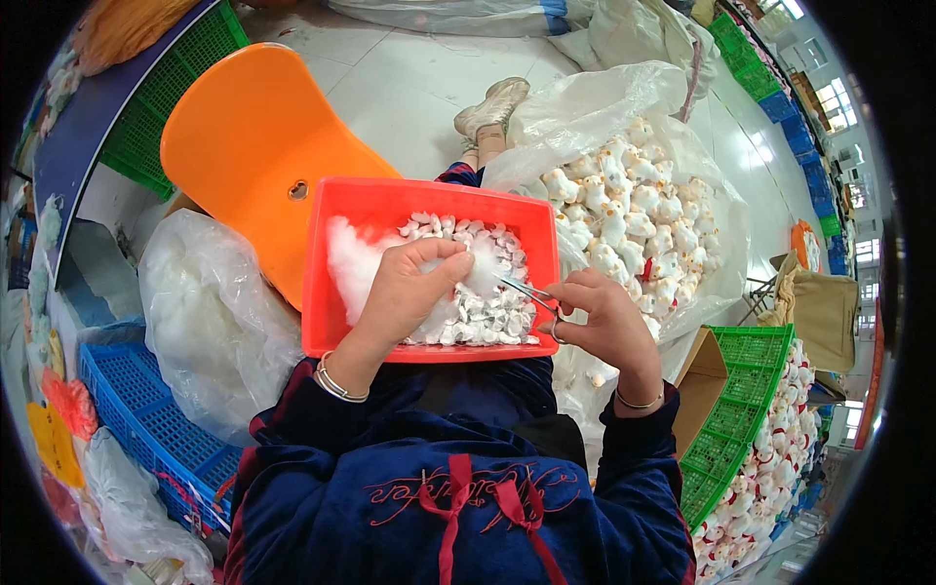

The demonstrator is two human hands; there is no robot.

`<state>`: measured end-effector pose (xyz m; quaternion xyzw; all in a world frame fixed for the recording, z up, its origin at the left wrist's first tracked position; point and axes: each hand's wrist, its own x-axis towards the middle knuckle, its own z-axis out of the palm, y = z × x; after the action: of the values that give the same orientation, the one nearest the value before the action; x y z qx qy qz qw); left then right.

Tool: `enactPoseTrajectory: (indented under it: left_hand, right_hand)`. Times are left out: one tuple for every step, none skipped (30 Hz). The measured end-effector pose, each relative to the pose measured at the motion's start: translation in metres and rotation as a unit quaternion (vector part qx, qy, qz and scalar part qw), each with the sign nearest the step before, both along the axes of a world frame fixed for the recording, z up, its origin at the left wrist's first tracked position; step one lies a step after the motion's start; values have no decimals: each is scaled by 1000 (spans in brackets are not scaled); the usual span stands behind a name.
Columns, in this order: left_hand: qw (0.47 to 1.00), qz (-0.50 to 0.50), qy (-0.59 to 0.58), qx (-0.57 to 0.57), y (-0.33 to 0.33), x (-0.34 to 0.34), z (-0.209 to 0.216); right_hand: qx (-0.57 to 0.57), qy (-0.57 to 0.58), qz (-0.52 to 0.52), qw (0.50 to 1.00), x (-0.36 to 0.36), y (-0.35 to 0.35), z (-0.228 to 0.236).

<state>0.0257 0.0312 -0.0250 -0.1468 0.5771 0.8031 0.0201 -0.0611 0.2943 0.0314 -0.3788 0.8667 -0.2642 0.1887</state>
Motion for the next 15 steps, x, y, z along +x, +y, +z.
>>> enactPoseTrajectory:
  left_hand:
    - [1000,-2,-1,10,-1,0,0]
    - [1000,-11,11,-5,-1,1,-3]
    - [999,-20,24,-19,-1,1,-6]
    - [998,-28,36,-33,0,1,-8]
    - [998,-42,37,-42,-1,1,-7]
    - [996,-56,38,-52,-2,1,-7]
    - [995,-70,38,-61,-4,0,-7]
    - [993,-91,30,-74,-6,0,-6]
    - [990,-111,23,-87,-10,-3,-5]
    - [986,-131,15,-100,-13,-5,-4]
    - [984,-144,8,-99,-14,-6,-2]
    - [983,-158,2,-99,-15,-8,0]
    - [980,-171,-5,-98,-16,-9,0]
    - [979,-177,-4,-102,-16,-10,1]
    - [978,-183,-3,-105,-17,-11,2]
  right_hand:
    - [2,4,6,1000,-1,0,0]
    - [3,6,12,1000,-3,-1,0]
    - [5,8,19,1000,-3,-1,-1]
    - [11,4,21,1000,-2,0,1]
    - [15,1,24,1000,-2,-1,4]
    - [19,-1,28,999,-2,-2,5]
    - [8,-4,33,999,-2,-2,3]
    - [-2,-8,35,999,0,-1,0]
    - [-13,-12,38,999,1,0,-3]
    - [-6,-16,40,999,0,1,-3]
    - [0,-19,43,999,-1,2,-2]
    - [6,-23,46,999,-2,2,-2]
    - [4,-19,49,999,0,2,-2]
    - [3,-15,53,998,1,1,0]
    - [2,-10,57,998,1,0,2]
